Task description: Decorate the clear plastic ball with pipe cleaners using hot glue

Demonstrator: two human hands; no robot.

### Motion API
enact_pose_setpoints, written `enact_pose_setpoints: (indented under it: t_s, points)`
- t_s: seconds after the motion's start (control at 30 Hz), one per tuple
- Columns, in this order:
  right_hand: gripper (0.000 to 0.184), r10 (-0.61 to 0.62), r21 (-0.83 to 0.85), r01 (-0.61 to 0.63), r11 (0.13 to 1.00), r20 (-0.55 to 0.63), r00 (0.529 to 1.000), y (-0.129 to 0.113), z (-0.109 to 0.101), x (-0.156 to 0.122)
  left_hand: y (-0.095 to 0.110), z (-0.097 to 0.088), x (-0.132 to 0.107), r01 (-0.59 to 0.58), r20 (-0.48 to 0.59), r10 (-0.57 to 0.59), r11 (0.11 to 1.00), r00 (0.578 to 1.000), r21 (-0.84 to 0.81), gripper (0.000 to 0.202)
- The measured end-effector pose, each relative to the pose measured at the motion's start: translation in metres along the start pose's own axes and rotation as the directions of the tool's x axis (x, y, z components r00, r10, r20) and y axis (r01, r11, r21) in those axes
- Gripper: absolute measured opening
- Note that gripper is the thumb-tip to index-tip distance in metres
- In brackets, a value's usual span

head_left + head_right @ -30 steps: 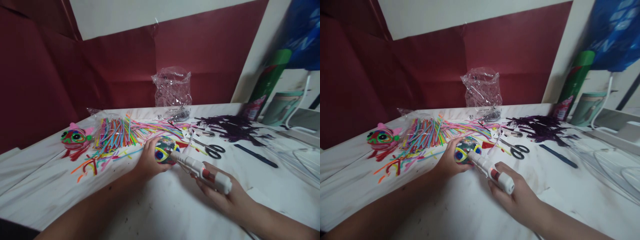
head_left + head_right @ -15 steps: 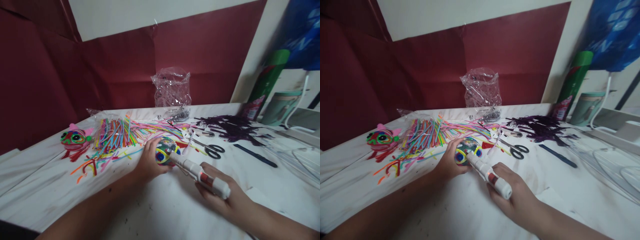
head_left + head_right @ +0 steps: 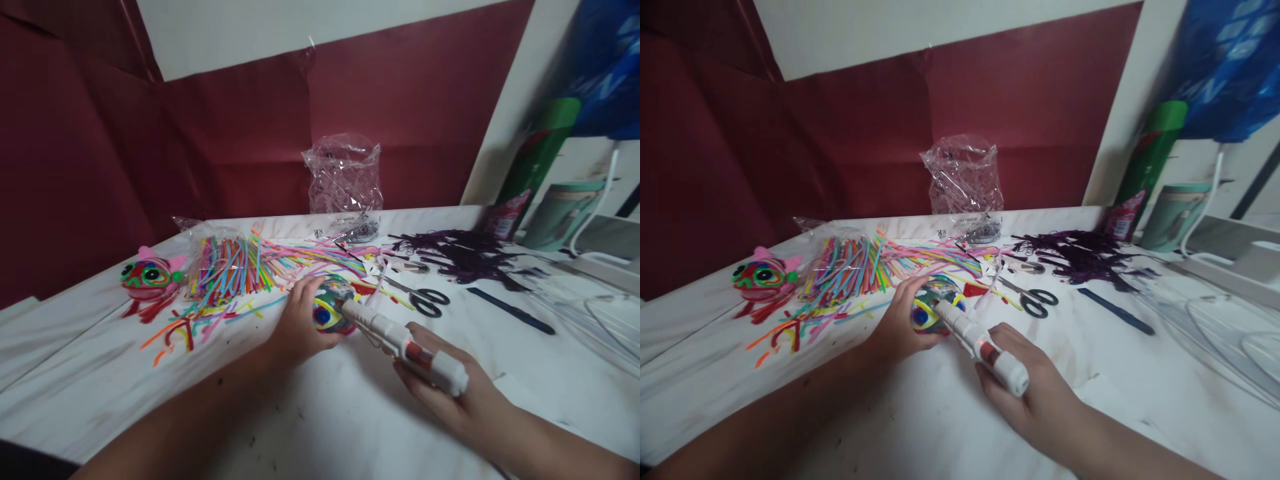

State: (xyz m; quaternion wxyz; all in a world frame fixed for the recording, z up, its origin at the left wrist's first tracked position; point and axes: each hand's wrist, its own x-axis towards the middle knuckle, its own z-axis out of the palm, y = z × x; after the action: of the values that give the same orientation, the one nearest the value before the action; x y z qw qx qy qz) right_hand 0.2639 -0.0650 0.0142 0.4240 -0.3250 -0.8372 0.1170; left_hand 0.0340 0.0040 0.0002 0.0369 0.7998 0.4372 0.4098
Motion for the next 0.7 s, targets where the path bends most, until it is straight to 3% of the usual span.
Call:
enact_pose_setpoints:
  t_s: [0.43, 0.7]
  points:
    - [0.015, 0.06, -0.013, -0.059, 0.998, 0.029, 0.998, -0.0042, -0.0038, -0.0001, -0.0046, -0.0002, -0.0002, -0.051, -0.093, 0.064, 0.989, 0.994, 0.136, 0.084]
    - [0.014, 0.031, -0.031, -0.03, 0.999, 0.029, 0.999, 0.0001, -0.0007, -0.0014, -0.0042, 0.001, -0.0019, -0.082, -0.095, 0.106, 0.97, 0.99, 0.228, 0.083]
